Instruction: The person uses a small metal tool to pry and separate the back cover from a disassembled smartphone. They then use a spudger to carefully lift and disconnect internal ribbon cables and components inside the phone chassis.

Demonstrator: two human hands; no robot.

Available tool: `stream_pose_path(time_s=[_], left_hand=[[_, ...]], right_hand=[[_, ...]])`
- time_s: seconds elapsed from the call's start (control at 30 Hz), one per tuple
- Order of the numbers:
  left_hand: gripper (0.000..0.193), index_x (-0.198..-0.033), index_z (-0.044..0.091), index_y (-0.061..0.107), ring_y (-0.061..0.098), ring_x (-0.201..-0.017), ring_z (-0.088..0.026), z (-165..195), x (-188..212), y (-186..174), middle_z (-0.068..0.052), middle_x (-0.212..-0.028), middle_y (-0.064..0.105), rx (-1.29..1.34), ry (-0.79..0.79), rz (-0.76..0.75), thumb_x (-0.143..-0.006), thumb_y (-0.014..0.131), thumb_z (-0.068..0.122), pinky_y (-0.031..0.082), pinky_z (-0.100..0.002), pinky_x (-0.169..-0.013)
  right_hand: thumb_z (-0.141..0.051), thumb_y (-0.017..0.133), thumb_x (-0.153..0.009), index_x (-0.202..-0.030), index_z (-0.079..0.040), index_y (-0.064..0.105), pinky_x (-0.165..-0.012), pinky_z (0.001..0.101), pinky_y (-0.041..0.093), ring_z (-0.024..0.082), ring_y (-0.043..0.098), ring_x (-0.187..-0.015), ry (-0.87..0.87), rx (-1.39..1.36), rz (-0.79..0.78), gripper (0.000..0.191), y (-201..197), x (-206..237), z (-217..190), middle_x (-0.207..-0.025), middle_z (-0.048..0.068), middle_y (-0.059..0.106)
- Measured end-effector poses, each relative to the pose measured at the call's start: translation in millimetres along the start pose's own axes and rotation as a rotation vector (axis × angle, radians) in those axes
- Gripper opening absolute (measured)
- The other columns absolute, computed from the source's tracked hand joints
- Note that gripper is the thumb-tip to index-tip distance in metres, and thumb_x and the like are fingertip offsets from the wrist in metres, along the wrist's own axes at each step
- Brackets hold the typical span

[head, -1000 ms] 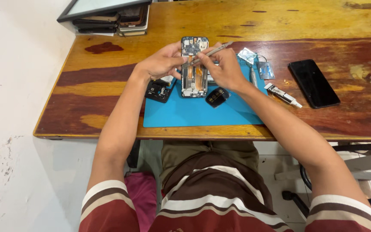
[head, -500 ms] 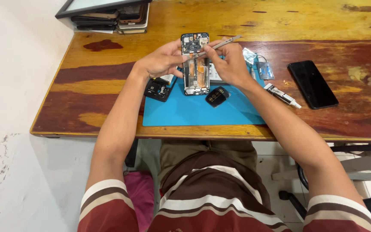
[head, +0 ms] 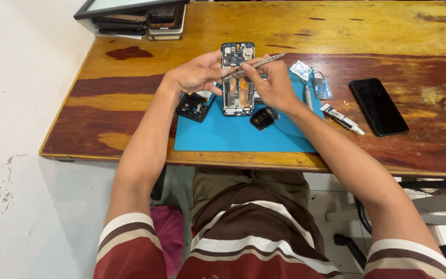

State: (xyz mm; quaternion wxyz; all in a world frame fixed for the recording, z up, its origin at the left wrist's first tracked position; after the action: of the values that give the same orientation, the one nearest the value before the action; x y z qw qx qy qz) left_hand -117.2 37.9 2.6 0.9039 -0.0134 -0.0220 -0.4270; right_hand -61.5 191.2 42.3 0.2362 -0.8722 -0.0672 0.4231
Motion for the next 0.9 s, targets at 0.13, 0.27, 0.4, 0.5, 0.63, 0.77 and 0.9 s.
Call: stream_pose_path(time_s=[0.13,0.27,0.4,0.5,0.63,0.77,0.9], left_hand=[[0.055,-0.155,0.013,0.029,0.071,-0.11,-0.021,2.4,1.9,1.8,-0.01,-0.132,0.063,-0.104,-0.049,-0.036,-0.104,0.049,0.016,0.062,-0.038,-0.083],[0.048,-0.15,0.009,0.035,0.073,-0.11,-0.026,3.4,3.9,-2.3,-0.016,-0.129,0.066,-0.172,-0.073,-0.005,-0.105,0.05,0.017,0.061,-0.04,-0.086],[0.041,-0.142,0.005,0.043,0.074,-0.107,-0.027,2.3,5.0,-6.2,-0.018,-0.128,0.066,-0.243,-0.085,0.03,-0.104,0.051,0.017,0.061,-0.039,-0.086],[0.036,-0.137,0.003,0.047,0.075,-0.105,-0.027,2.7,4.5,-9.3,-0.019,-0.123,0.07,-0.256,-0.095,0.046,-0.104,0.051,0.017,0.061,-0.038,-0.085],[0.031,-0.131,0.001,0.051,0.075,-0.104,-0.026,4.3,2.8,-9.7,-0.017,-0.121,0.07,-0.301,-0.08,0.052,-0.104,0.053,0.015,0.061,-0.036,-0.083],[0.028,-0.128,-0.002,0.052,0.076,-0.102,-0.026,3.0,4.2,-9.7,-0.019,-0.114,0.073,-0.223,-0.075,0.051,-0.104,0.053,0.014,0.062,-0.037,-0.083],[0.028,-0.127,-0.002,0.053,0.077,-0.1,-0.025,4.5,2.6,-8.6,-0.017,-0.112,0.073,-0.2,-0.053,0.029,-0.103,0.054,0.013,0.061,-0.036,-0.083]], right_hand=[[-0.016,0.063,-0.106,-0.099,-0.003,0.081,-0.077,0.0347,0.051,0.017,0.066,-0.08,0.121,-0.025,0.004,0.023,-5.5,-0.5,4.2,-0.092,0.009,0.078],[-0.016,0.065,-0.105,-0.098,-0.003,0.081,-0.071,0.0335,0.051,0.017,0.063,-0.083,0.109,-0.003,0.03,0.022,-9.1,-2.8,1.7,-0.094,0.011,0.078],[-0.013,0.066,-0.104,-0.101,-0.002,0.083,-0.07,0.0364,0.045,0.017,0.059,-0.08,0.006,0.102,0.011,0.02,0.4,-0.2,-5.2,-0.092,0.013,0.079],[-0.016,0.067,-0.104,-0.101,-0.005,0.082,-0.065,0.0352,0.044,0.017,0.056,-0.078,0.134,0.043,-0.004,0.019,-1.7,-2.8,9.3,-0.086,0.011,0.076],[-0.014,0.065,-0.106,-0.099,-0.005,0.082,-0.075,0.0362,0.046,0.015,0.062,-0.079,0.031,0.041,0.042,0.02,-7.7,-4.3,1.4,-0.093,0.009,0.079],[-0.014,0.066,-0.104,-0.1,-0.003,0.082,-0.074,0.0364,0.046,0.019,0.059,-0.079,0.029,0.051,0.034,0.02,-2.4,-2.2,-2.3,-0.092,0.01,0.078],[-0.016,0.063,-0.11,-0.103,-0.005,0.081,-0.092,0.0361,0.05,0.015,0.07,-0.092,-0.011,0.01,0.077,0.021,-7.2,-4.9,-8.0,-0.1,0.009,0.079]])
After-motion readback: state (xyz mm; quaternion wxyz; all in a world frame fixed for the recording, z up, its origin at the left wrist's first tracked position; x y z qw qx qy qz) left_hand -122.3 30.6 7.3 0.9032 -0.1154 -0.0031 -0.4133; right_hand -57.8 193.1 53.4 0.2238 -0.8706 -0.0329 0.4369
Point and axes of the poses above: each hand's wrist, its own x-axis away from the middle knuckle, its own y-axis out of the palm, z = x × y, the point moved 8 cm from there along -x, towards the middle knuckle
